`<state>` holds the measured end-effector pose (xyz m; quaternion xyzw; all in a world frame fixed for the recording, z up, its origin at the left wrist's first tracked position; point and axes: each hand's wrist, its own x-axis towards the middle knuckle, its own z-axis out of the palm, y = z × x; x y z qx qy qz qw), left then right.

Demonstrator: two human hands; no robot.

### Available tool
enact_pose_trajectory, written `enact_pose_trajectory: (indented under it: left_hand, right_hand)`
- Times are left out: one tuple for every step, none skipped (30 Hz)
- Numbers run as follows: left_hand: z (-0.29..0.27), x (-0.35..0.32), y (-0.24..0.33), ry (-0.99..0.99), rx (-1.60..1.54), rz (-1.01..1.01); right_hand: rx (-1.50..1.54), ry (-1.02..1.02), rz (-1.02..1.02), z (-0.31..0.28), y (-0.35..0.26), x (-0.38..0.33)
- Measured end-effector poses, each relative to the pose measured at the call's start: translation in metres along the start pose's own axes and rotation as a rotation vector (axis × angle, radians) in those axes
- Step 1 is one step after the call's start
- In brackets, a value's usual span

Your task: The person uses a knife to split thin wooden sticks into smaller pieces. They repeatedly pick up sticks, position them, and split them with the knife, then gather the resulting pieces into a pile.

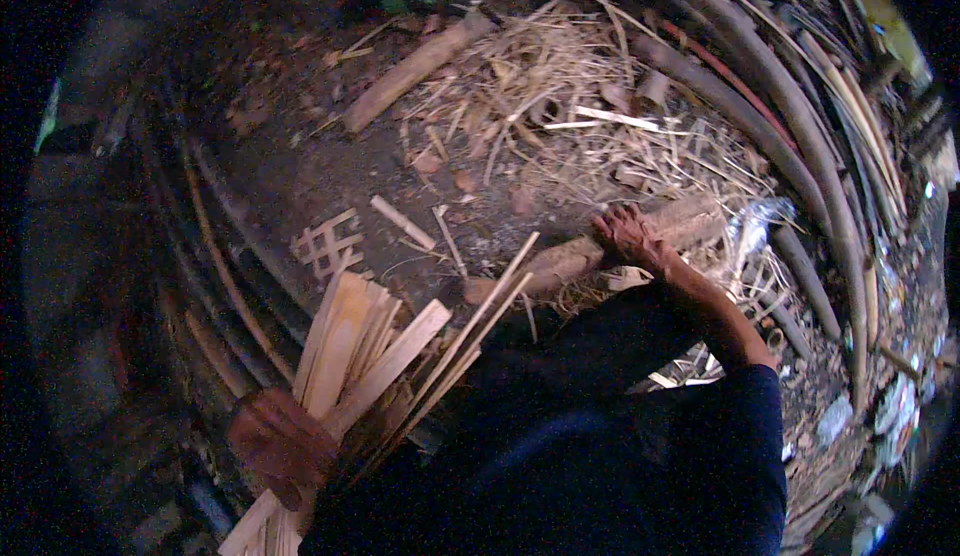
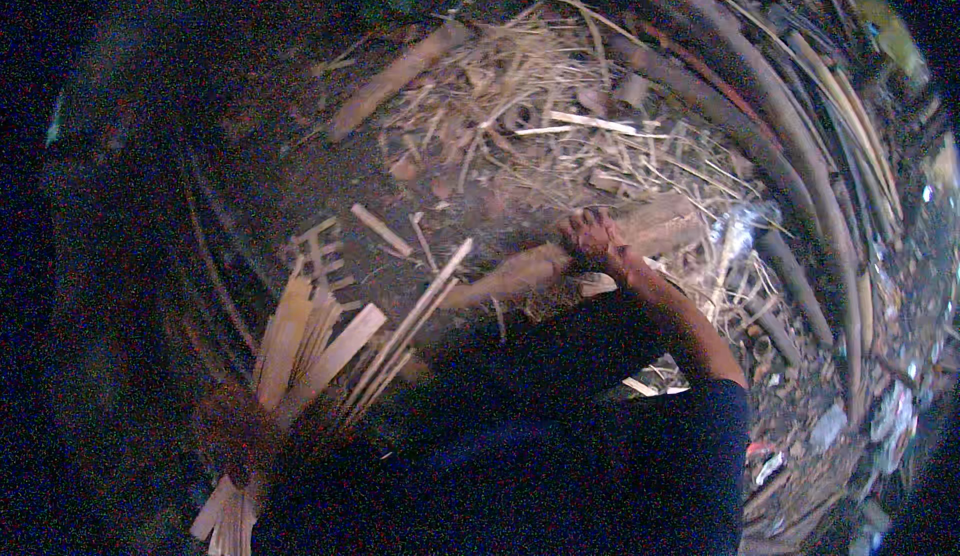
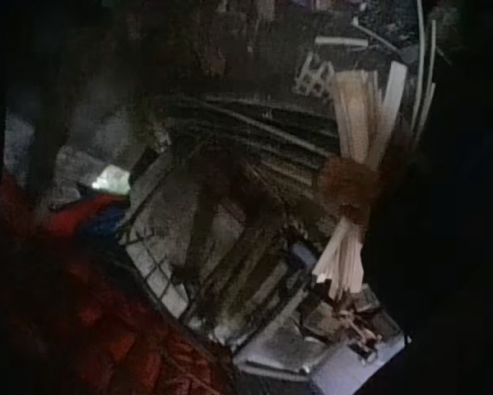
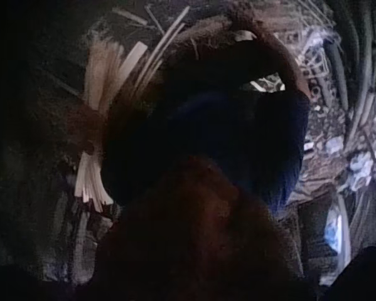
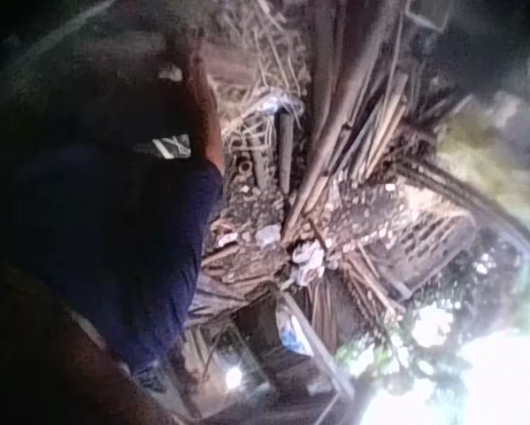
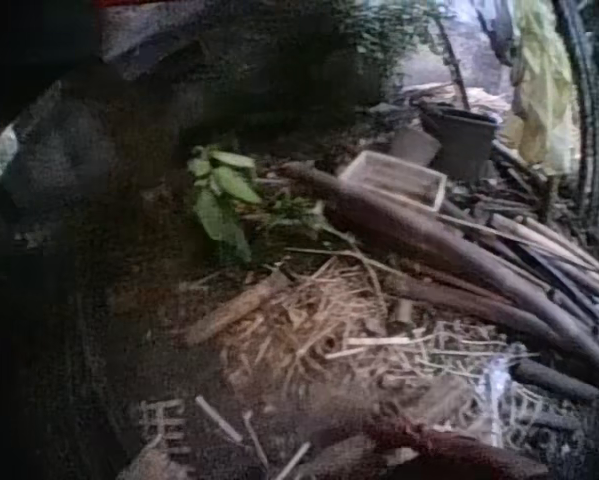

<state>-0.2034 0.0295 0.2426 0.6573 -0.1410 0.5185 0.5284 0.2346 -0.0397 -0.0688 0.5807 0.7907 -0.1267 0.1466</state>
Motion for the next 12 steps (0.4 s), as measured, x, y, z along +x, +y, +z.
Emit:
enact_pose_trajectory:
  left_hand:
    - [-0.001,0.002,-0.011,0.030,-0.030,-0.001]
    - [-0.004,0.005,-0.012,-0.005,-0.064,-0.055]
    - [-0.014,0.004,-0.013,-0.090,-0.108,-0.090]
    - [-0.024,0.004,-0.014,-0.172,-0.154,-0.133]
    - [-0.041,-0.001,-0.019,-0.306,-0.211,-0.143]
    - [-0.044,0.000,-0.033,-0.355,-0.256,-0.105]
    - [-0.045,0.003,-0.043,-0.407,-0.290,-0.079]
    - [-0.035,0.004,-0.054,-0.353,-0.299,-0.017]
    - [-0.030,0.016,-0.061,-0.399,-0.340,-0.085]
    - [-0.027,0.017,-0.049,-0.403,-0.302,-0.169]
    - [-0.028,0.057,-0.056,-0.574,-0.362,-0.316]
    - [-0.029,0.072,-0.067,-0.658,-0.408,-0.362]
  right_hand:
    - [0.000,0.177,0.057,-0.015,0.004,-0.017]
    - [-0.085,0.314,0.098,-0.029,0.019,-0.021]
    - [-0.168,0.453,0.136,-0.051,0.034,-0.024]
    - [-0.031,0.331,0.260,-0.110,0.042,-0.034]
    - [0.102,0.216,0.386,-0.162,0.050,-0.044]
    - [0.061,0.419,0.404,-0.173,0.067,-0.059]
    - [0.019,0.637,0.411,-0.181,0.089,-0.069]
    - [0.103,0.752,0.448,-0.195,0.116,-0.075]
    - [0.205,0.849,0.482,-0.204,0.131,-0.085]
    - [0.208,0.798,0.520,-0.260,0.094,-0.067]
    - [0.202,0.886,0.498,-0.267,0.109,-0.076]
    - [0.283,0.897,0.544,-0.268,0.117,-0.099]
